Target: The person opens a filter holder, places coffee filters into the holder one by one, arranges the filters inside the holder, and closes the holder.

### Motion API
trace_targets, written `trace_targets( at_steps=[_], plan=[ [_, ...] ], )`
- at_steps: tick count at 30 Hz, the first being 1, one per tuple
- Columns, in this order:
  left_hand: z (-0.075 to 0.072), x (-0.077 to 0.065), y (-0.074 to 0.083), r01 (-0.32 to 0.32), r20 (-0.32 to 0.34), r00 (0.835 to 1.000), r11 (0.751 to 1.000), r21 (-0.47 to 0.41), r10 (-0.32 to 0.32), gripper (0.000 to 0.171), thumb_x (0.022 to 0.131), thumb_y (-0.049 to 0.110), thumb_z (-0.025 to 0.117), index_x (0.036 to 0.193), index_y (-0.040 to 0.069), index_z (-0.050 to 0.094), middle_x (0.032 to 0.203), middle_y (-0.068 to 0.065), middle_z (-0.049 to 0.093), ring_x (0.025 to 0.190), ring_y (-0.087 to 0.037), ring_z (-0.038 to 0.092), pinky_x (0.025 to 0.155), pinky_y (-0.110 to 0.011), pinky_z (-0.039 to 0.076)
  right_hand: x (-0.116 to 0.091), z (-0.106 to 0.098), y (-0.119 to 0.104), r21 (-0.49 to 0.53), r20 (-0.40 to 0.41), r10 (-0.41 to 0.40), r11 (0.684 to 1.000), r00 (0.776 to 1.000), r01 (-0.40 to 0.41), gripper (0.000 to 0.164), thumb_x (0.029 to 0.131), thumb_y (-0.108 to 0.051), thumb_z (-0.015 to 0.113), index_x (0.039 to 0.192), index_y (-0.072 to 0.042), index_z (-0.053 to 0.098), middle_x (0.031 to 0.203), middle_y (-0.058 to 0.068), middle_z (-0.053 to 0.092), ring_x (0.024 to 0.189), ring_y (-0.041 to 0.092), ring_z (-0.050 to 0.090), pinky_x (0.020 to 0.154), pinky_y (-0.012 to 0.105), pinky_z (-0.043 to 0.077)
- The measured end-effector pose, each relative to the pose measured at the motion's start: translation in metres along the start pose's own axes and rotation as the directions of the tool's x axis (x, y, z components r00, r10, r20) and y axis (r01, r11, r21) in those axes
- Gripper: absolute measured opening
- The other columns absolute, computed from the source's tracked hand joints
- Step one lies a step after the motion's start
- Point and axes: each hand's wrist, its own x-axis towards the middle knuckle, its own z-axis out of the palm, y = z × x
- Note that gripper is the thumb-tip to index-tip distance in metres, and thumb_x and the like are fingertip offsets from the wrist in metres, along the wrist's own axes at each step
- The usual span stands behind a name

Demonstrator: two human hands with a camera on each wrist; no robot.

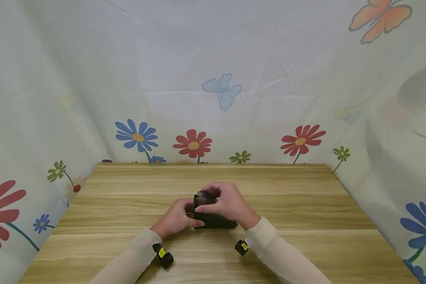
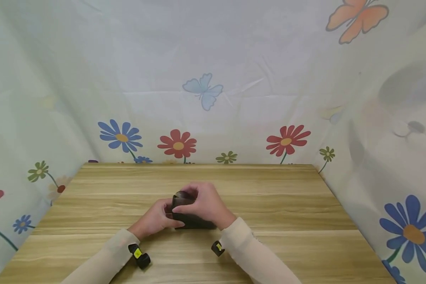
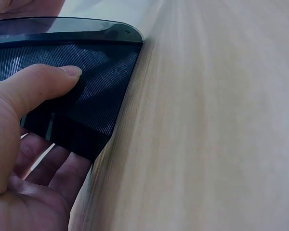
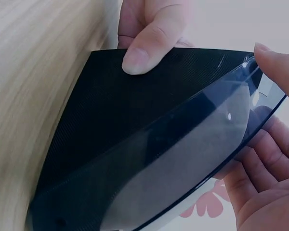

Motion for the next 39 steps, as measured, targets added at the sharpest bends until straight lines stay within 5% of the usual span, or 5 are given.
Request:
trace_targets(
  at_steps=[39],
  plan=[
    [0.0007, 0.0032, -0.0012, -0.012, 0.010, 1.000, 1.000, -0.022, 0.013, 0.052, 0.079, 0.011, 0.089, 0.126, 0.021, 0.069, 0.124, 0.000, 0.073, 0.108, -0.016, 0.069, 0.089, -0.023, 0.057, 0.0004, 0.0083, -0.0017, -0.006, -0.010, 0.020, 1.000, 1.000, -0.020, 0.046, 0.074, -0.035, 0.093, 0.113, -0.017, 0.075, 0.103, -0.005, 0.077, 0.090, 0.007, 0.069, 0.082, 0.026, 0.055]
  ],
)
